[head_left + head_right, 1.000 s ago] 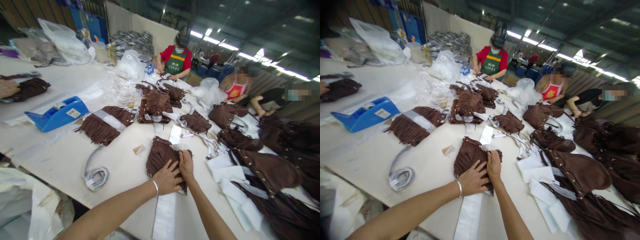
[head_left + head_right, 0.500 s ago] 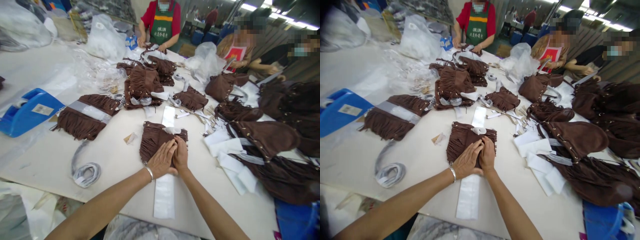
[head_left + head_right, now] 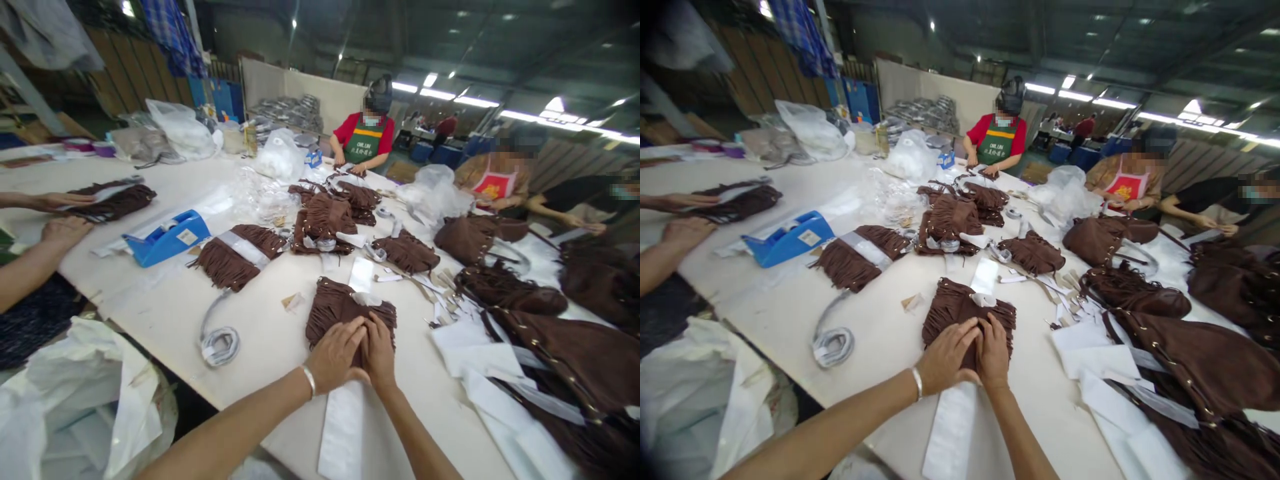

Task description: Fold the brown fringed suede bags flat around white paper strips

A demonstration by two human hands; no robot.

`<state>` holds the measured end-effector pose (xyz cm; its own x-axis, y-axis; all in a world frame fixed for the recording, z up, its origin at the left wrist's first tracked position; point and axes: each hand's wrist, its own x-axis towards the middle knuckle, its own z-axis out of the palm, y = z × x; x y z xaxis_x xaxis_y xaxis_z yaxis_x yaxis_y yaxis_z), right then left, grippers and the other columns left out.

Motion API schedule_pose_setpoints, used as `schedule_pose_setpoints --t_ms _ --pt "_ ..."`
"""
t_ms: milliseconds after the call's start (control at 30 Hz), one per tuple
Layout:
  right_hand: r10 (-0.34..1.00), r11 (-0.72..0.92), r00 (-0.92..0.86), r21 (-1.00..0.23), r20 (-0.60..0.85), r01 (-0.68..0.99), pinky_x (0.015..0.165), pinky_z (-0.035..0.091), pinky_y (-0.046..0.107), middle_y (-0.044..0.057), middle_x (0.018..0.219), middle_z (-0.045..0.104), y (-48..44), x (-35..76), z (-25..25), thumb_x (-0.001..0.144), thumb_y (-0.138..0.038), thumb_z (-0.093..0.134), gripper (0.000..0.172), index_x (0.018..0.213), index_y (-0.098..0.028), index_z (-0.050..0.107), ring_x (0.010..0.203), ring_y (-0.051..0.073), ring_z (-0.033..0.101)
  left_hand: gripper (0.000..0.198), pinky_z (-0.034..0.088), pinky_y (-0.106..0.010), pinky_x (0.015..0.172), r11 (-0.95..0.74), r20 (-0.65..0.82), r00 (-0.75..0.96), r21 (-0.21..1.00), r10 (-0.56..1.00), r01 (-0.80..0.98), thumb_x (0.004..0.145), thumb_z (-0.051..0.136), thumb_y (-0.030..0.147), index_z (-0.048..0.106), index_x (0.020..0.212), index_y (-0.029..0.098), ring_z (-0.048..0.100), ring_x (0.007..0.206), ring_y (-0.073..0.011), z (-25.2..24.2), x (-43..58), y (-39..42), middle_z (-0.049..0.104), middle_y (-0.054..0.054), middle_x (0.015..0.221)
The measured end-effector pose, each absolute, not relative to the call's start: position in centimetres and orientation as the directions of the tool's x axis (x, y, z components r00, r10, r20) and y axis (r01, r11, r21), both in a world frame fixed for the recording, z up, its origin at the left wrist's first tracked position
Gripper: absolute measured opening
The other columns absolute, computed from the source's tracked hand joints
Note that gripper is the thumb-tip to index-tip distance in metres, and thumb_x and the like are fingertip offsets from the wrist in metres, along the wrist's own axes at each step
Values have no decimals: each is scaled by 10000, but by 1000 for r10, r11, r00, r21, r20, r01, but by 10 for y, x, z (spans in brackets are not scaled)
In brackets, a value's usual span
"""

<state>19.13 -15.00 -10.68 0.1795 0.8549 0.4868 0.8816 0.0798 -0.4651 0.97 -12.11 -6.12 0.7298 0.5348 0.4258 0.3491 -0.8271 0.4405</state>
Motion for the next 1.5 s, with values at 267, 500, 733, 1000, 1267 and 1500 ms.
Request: schedule_pose_setpoints --t_ms 267,500,733,1000,1267,1500 --pt "851 14 197 -397 486 918 1084 365 508 136 1349 493 -149 186 -100 974 -299 392 306 1202 -182 558 1278 245 423 558 453 -354 1041 -624 290 554 429 780 654 916 362 90 276 1459 182 446 1316 -206 -87 -59 -112 358 -136 1497" --pt "859 -18 229 -419 459 908 1085 367 500 133 1343 499 -150 183 -94 971 -276 381 312 1203 -184 568 1278 241 422 359 505 -334 707 -582 194 549 216 813 784 964 339 164 552 1251 192 629 778 -210 -92 -53 -102 656 -95 984" --pt "873 -43 229 -399 431 916 1090 370 463 142 1313 512 -149 183 -85 969 -249 394 296 1179 -161 583 1256 243 430 220 439 -310 642 -599 151 582 118 799 792 935 405 154 620 895 178 616 720 -214 -78 -54 -92 653 -60 799" --pt "877 -65 242 -396 415 916 1097 355 461 146 1342 490 -149 185 -93 959 -234 411 295 1184 -151 584 1266 251 417 361 495 -375 821 -780 248 744 95 621 619 963 385 168 477 1311 181 639 904 -218 -39 -57 -152 667 -98 1049" --pt "858 -66 246 -378 452 924 1034 416 455 152 1275 539 -148 183 -80 937 -201 437 266 1133 -145 608 1213 256 464 695 343 -489 1141 -933 149 924 138 352 333 868 540 209 229 1485 130 201 1442 -300 -97 -17 -219 207 -126 1571" --pt "847 -64 246 -368 471 928 1015 429 477 150 1287 529 -143 185 -85 937 -191 423 273 1141 -157 602 1217 265 461 733 348 -505 1140 -947 146 938 125 313 297 840 559 175 222 1490 150 157 1445 -305 -102 -19 -216 189 -115 1571"
